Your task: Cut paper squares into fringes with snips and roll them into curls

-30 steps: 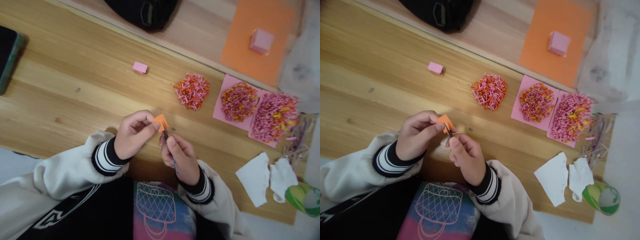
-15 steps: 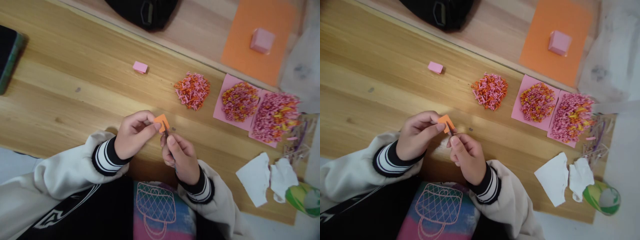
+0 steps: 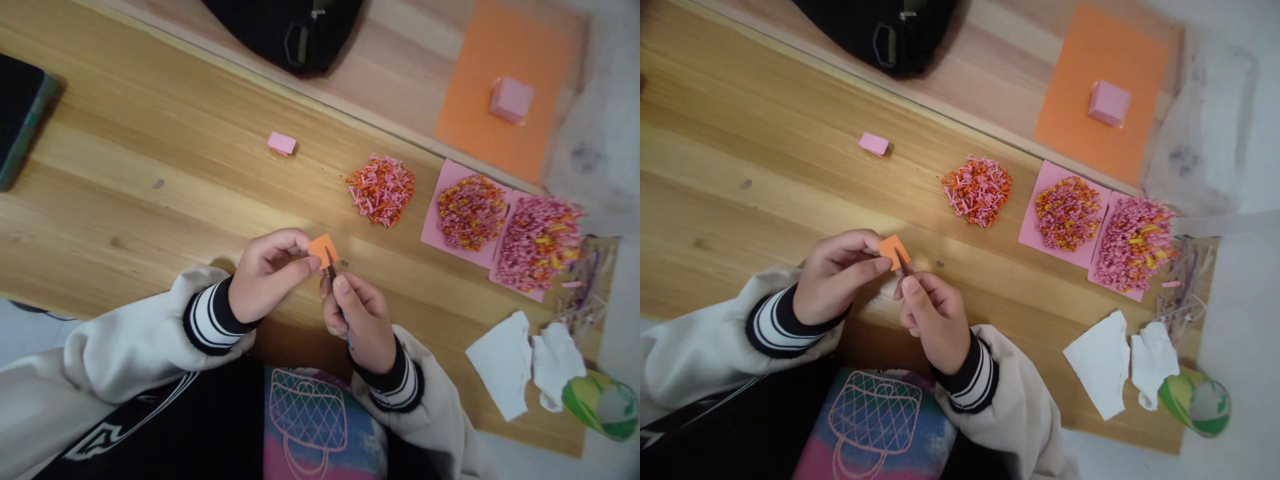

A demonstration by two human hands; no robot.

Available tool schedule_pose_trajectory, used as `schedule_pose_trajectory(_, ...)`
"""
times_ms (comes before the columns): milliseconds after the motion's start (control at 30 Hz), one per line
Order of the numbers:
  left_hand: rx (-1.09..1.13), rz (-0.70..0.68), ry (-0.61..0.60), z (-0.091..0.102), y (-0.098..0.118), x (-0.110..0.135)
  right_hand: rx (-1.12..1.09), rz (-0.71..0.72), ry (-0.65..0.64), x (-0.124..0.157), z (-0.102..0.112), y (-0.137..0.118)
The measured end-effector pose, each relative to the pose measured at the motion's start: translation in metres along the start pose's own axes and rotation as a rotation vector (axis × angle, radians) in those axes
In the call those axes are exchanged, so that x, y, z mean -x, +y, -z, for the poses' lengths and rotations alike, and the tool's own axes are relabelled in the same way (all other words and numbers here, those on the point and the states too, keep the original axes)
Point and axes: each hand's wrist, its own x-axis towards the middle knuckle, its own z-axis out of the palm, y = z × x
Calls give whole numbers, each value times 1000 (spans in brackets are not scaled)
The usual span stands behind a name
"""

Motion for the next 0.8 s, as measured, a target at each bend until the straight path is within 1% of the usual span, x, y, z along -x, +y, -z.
schedule_pose_trajectory(133, 9, 8, 56, 1, -3, 0, 11, -28, -2, 0, -1, -2)
schedule_pose_trajectory(233, -3, 10, 62, 2, -4, 0, 9, -31, -3, -1, -1, -2)
schedule_pose_trajectory(400, -22, 2, 17, 2, 0, -1, 12, -9, -14, -1, -1, -1)
schedule_pose_trajectory(633, 26, -51, -56, 0, 2, -2, 43, -4, -7, -1, 1, -1)
schedule_pose_trajectory(800, 36, -48, -64, 0, 2, -1, 52, -10, 0, 0, 0, 0)
